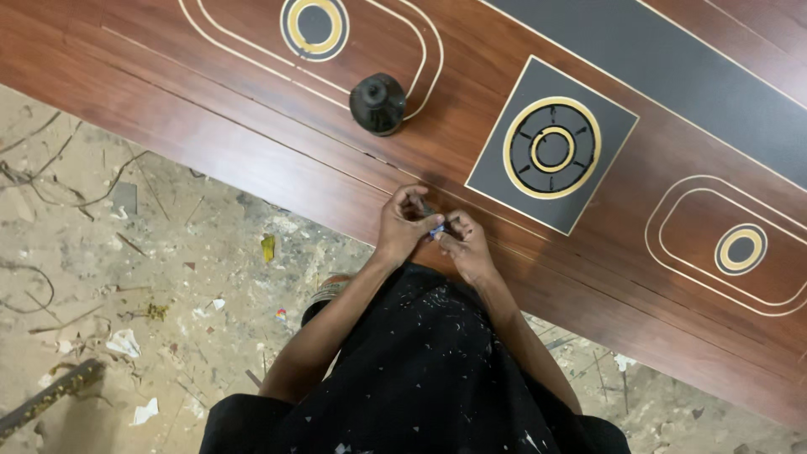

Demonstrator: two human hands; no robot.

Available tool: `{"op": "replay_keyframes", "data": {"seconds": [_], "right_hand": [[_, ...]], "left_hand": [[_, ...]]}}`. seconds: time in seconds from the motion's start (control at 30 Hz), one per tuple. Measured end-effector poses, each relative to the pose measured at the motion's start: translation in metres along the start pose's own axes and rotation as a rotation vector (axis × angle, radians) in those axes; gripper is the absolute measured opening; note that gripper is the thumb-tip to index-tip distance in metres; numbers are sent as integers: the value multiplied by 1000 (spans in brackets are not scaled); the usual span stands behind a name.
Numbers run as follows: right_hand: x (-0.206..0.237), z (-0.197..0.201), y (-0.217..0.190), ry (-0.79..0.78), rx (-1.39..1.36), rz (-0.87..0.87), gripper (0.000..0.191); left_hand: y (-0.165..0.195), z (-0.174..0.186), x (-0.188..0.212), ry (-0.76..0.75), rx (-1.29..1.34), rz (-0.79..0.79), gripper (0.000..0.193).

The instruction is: The person paints black outlines onto decorative motifs on a wooden furniture panel using a small squeeze applicator bottle, tracing the circular and oval pattern edges. They pause to refill the applicator from a larger green bottle, then continue tracing additional motifs across the panel.

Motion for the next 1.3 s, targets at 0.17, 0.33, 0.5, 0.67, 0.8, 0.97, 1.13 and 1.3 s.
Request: {"op": "replay_keyframes", "data": {"seconds": [0.17, 0.33, 0.5, 0.67, 0.8, 0.97, 1.13, 1.3], "right_hand": [[2, -6, 0, -26, -92, -95, 20], [2, -14, -2, -93, 151, 24, 19], [-7, -19, 11, 49, 532, 221, 25], [-27, -33, 13, 91, 556, 368, 32], [-48, -43, 1, 253, 1101, 609, 32], [-56, -50, -25, 343, 1170, 887, 37], [-15, -57, -83, 399, 803, 571, 69], [95, -111, -168, -114, -793, 496, 58]], "left_hand": [[0, 12, 3, -165, 293, 110, 56], [-10, 24, -1, -61, 27, -16, 46], [-18, 27, -2, 133, -224, -143, 36], [2, 26, -10, 247, -450, -397, 37], [20, 39, -26, 442, -644, -630, 48], [29, 75, -54, 596, -844, -700, 42], [32, 83, -58, 583, -885, -722, 43], [28, 98, -38, 427, -790, -691, 68]]}}
Point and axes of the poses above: each hand's wrist, its own x-axis away from the middle knuckle, its own z-axis out of the back of the hand, y = z × x, the point moved 3 cm from there along -x, towards the middle knuckle, and after that the axes turned 8 degrees about y, right-handed, at the moved point
